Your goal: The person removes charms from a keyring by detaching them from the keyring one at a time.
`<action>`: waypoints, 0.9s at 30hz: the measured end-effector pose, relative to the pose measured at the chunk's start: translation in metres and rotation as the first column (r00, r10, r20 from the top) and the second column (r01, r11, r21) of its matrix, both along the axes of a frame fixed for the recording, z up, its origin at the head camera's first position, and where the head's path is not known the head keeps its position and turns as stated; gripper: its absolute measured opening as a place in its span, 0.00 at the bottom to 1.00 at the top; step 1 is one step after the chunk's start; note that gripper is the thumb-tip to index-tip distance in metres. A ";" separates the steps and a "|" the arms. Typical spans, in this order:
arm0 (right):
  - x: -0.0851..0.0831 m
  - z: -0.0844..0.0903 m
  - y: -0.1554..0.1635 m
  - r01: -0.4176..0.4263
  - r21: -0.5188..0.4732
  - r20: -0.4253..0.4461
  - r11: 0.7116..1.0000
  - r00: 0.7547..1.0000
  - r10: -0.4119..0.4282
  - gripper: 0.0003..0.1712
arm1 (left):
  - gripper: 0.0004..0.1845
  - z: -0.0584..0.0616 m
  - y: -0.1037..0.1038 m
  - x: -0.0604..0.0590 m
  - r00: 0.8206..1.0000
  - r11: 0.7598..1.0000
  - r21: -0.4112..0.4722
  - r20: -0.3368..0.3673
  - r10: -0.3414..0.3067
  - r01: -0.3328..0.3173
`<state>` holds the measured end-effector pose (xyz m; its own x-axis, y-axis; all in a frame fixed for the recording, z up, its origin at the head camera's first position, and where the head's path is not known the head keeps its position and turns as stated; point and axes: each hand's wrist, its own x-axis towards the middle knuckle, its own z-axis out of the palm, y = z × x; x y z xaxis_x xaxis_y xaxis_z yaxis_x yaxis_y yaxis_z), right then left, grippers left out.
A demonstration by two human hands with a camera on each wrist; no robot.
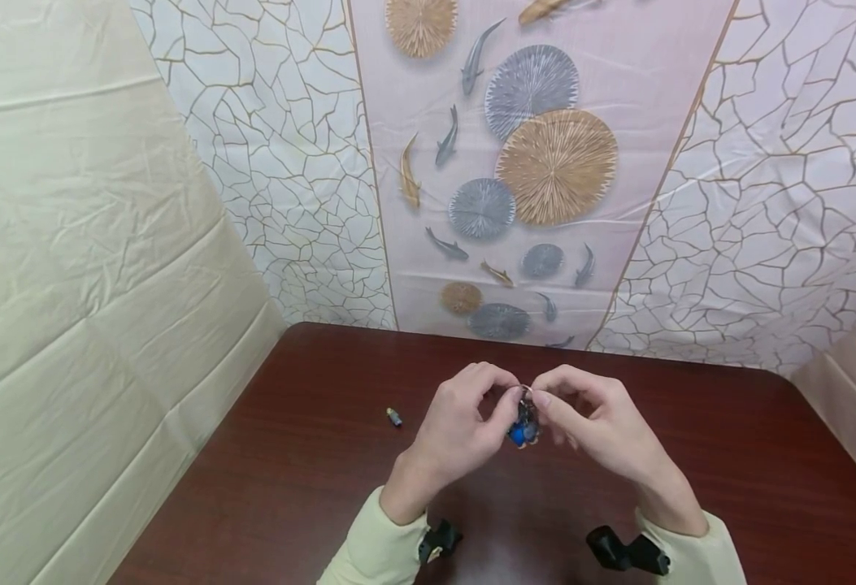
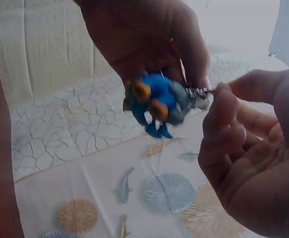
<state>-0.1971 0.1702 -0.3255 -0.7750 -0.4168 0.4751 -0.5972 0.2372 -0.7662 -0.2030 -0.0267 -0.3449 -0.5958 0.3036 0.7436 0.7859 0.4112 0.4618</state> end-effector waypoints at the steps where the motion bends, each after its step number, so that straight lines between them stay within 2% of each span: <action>1: 0.000 0.000 0.001 -0.001 0.009 -0.011 1.000 1.000 0.001 0.09 | 0.02 0.000 -0.001 0.000 1.000 1.000 0.018 0.022 -0.017 0.016; 4: 0.001 -0.001 0.001 -0.024 0.022 -0.041 0.999 0.999 0.025 0.11 | 0.01 0.000 -0.002 0.001 0.994 0.996 0.063 0.087 -0.071 0.065; 7: 0.000 -0.003 0.002 -0.111 -0.011 -0.093 0.994 0.990 0.109 0.14 | 0.02 0.000 -0.004 0.002 0.982 0.988 0.107 0.141 -0.124 0.110; 9: -0.003 -0.004 0.002 -0.187 -0.048 -0.142 0.981 0.974 0.178 0.17 | 0.03 0.001 -0.004 0.003 0.970 0.981 0.137 0.185 -0.159 0.135; 13: -0.008 -0.006 0.003 -0.322 -0.097 -0.243 0.942 0.925 0.292 0.21 | 0.05 0.004 -0.005 0.005 0.938 0.975 0.154 0.284 -0.201 0.162; 17: -0.009 -0.008 0.003 -0.375 -0.093 -0.279 0.922 0.899 0.338 0.24 | 0.06 0.006 -0.005 0.005 0.914 0.978 0.117 0.352 -0.201 0.170; 20: -0.008 -0.008 0.003 -0.375 -0.083 -0.276 0.923 0.899 0.340 0.24 | 0.06 0.006 -0.004 0.005 0.906 0.980 0.099 0.375 -0.195 0.170; 27: -0.004 -0.008 0.000 -0.328 -0.091 -0.244 0.940 0.923 0.298 0.22 | 0.07 0.007 -0.004 0.006 0.900 0.986 0.087 0.404 -0.165 0.142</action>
